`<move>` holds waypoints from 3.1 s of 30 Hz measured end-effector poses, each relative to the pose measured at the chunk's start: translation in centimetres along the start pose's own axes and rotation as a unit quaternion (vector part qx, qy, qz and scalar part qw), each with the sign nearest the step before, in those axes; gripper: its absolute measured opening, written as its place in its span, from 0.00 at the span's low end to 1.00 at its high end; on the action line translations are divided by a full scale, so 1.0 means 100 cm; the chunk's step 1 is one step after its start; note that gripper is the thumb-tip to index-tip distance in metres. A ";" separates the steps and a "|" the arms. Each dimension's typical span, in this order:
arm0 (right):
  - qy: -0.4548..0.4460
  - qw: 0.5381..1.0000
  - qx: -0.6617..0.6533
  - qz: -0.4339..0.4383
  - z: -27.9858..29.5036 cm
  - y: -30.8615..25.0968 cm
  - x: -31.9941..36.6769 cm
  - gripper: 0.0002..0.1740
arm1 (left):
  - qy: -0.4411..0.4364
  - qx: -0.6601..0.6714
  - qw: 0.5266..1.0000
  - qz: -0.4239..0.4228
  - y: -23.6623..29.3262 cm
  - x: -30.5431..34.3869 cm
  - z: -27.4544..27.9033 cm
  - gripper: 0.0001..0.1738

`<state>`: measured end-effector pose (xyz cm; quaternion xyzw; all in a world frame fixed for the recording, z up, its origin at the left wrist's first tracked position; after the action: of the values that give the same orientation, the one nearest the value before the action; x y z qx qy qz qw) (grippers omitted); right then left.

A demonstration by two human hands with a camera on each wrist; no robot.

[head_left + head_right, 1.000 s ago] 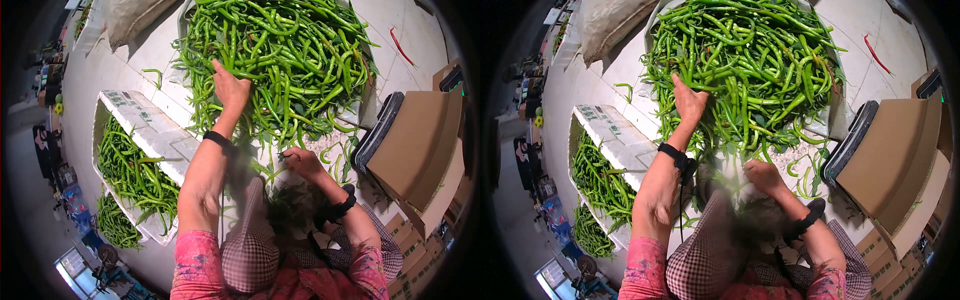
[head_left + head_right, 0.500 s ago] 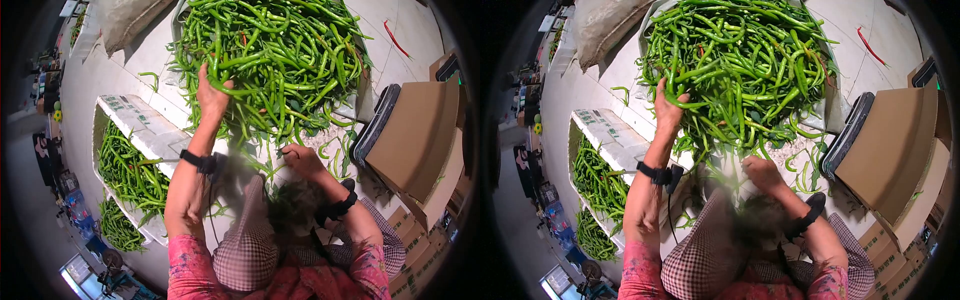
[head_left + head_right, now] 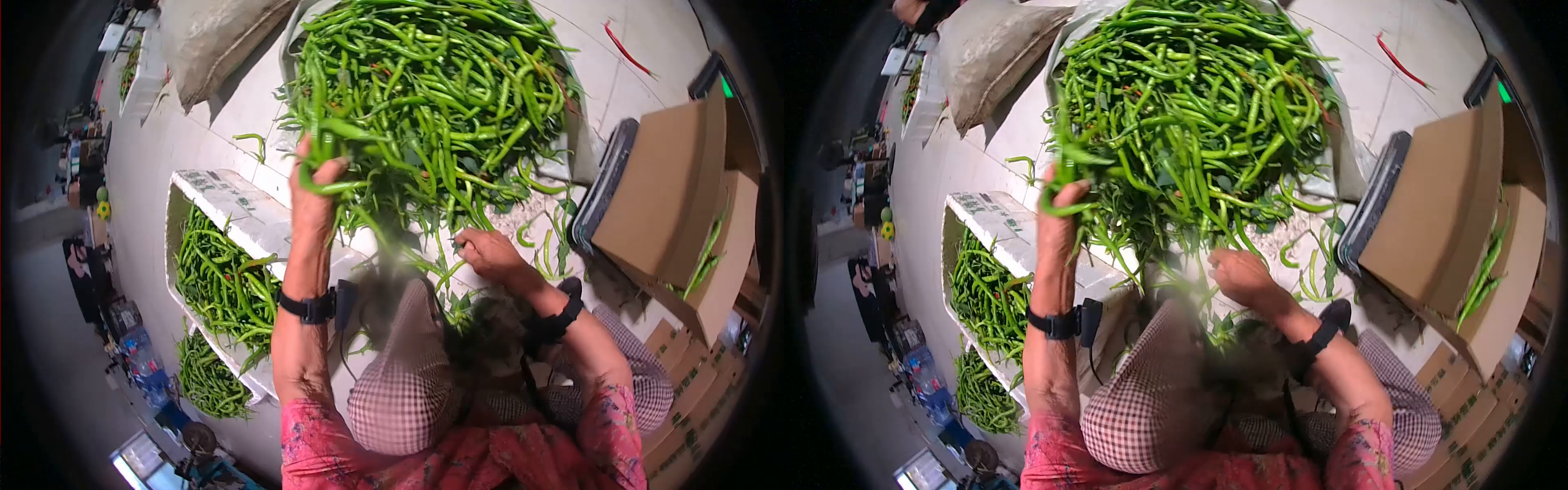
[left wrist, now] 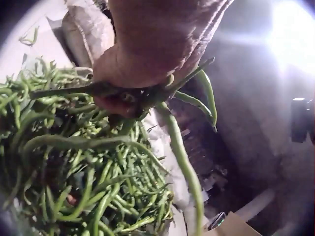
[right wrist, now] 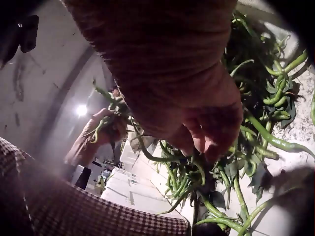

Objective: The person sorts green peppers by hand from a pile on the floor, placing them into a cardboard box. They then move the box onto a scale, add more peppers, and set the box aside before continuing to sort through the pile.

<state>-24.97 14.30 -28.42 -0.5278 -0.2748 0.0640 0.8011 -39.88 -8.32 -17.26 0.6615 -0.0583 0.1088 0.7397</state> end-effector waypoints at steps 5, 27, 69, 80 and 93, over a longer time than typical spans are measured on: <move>-0.001 0.999 0.046 0.016 0.016 -0.019 0.016 0.14 | -0.049 -0.038 0.998 0.025 -0.013 0.012 0.020 0.30; -0.018 0.943 -0.328 0.053 0.062 -0.182 0.113 0.13 | -0.166 0.212 0.962 -0.051 0.201 0.201 -0.031 0.44; 0.240 0.930 -0.279 -0.001 0.075 -0.148 0.244 0.14 | -0.146 0.203 0.968 -0.012 0.020 0.287 -0.146 0.38; 0.327 0.936 -0.124 0.033 0.061 -0.133 0.199 0.19 | -0.098 -0.036 0.990 -0.090 0.025 0.283 -0.137 0.41; 0.118 0.884 -0.449 0.057 0.042 -0.114 0.186 0.25 | -0.147 0.354 0.920 0.088 -0.004 0.276 -0.154 0.20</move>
<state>-13.58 20.07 -10.25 -0.8496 -0.1471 -0.0829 0.4996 -13.93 9.19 -13.12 0.8808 -0.1815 0.0885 0.4283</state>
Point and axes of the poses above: each hand's wrist, its own x-axis away from the middle knuckle, its own z-axis out of the back of the hand, y = z × x, the point moved 10 cm from there along -x, towards the middle knuckle, and after that the axes turned 8 degrees about -x, right-handed, at the moved point
